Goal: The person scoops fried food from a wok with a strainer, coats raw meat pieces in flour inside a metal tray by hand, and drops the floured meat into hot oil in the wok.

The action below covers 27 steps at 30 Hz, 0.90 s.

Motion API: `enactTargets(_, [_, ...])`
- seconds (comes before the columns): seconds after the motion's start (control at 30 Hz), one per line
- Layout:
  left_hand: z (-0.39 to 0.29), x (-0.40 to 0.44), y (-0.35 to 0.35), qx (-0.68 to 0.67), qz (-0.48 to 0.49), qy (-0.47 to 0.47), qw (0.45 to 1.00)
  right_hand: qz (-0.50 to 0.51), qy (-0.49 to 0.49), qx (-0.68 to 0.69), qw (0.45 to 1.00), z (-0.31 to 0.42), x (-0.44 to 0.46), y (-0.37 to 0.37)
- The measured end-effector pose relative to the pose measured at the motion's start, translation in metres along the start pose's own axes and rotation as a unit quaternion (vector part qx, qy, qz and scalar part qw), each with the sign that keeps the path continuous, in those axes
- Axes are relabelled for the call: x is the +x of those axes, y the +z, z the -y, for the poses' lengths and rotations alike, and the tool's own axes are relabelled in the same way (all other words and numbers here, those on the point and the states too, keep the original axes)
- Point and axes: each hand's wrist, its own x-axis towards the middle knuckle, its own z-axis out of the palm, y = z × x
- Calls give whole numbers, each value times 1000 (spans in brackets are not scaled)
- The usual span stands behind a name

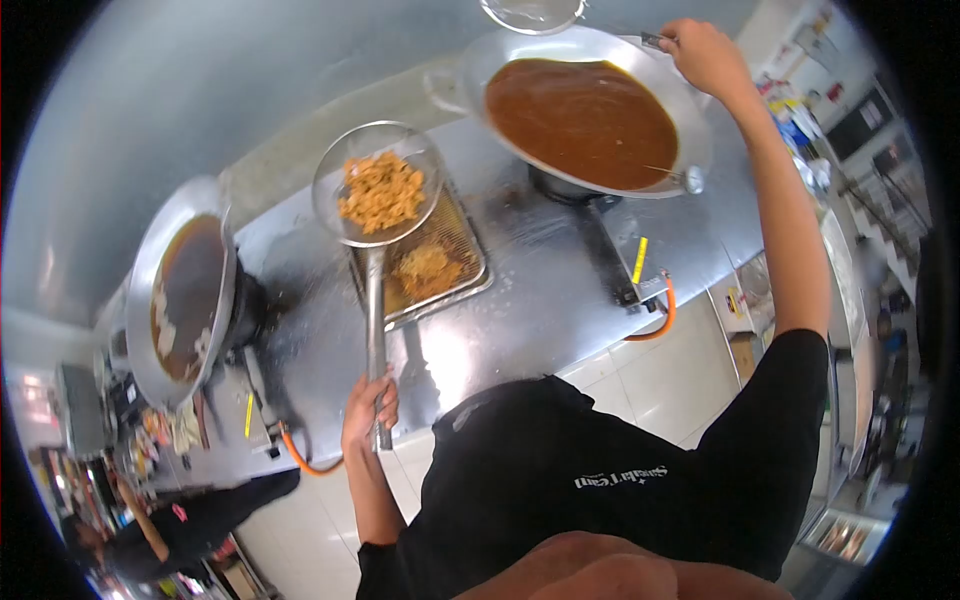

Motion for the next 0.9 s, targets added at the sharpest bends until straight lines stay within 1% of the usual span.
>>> enactTargets(0.07, [-2, 8, -17, 4, 21, -3, 1000, -2, 34, -91, 995, -37, -1, 30])
enactTargets(0.17, [-3, 17, -25, 22, 31, 1, 999, 29, 32, -220, 975, -72, -2, 62])
enactTargets(0.27, [-1, 24, -37, 32, 30, -1, 999, 51, 40, -248, 967, -109, -2, 115])
enactTargets(0.37, [5, 33, -54, 30, 31, -3, 999, 91, 70, -197, 974, -111, -11, 167])
enactTargets(0.4, [8, 36, -59, 28, 31, -4, 999, 122, 24, -195, 973, -100, -15, 171])
enactTargets(0.43, [11, 39, -64, 23, 37, -2, 999, 150, -23, -192, 970, -80, -24, 168])
enactTargets(0.5, [16, 41, -75, 14, 47, 1, 999, 253, -39, -131, 958, -38, -29, 148])
enactTargets(0.6, [24, 49, -88, 25, 66, 6, 997, 317, -47, -99, 942, 5, -34, 119])
enactTargets(0.7, [30, 51, -86, 40, 54, 20, 998, 315, -61, -46, 946, 23, -38, 118])
enactTargets(0.8, [37, 56, -91, 80, 44, 13, 996, 318, -91, 4, 944, 31, -47, 110])
enactTargets(0.9, [40, 57, -87, 117, 21, -19, 993, 283, -118, 104, 946, 30, -60, 103])
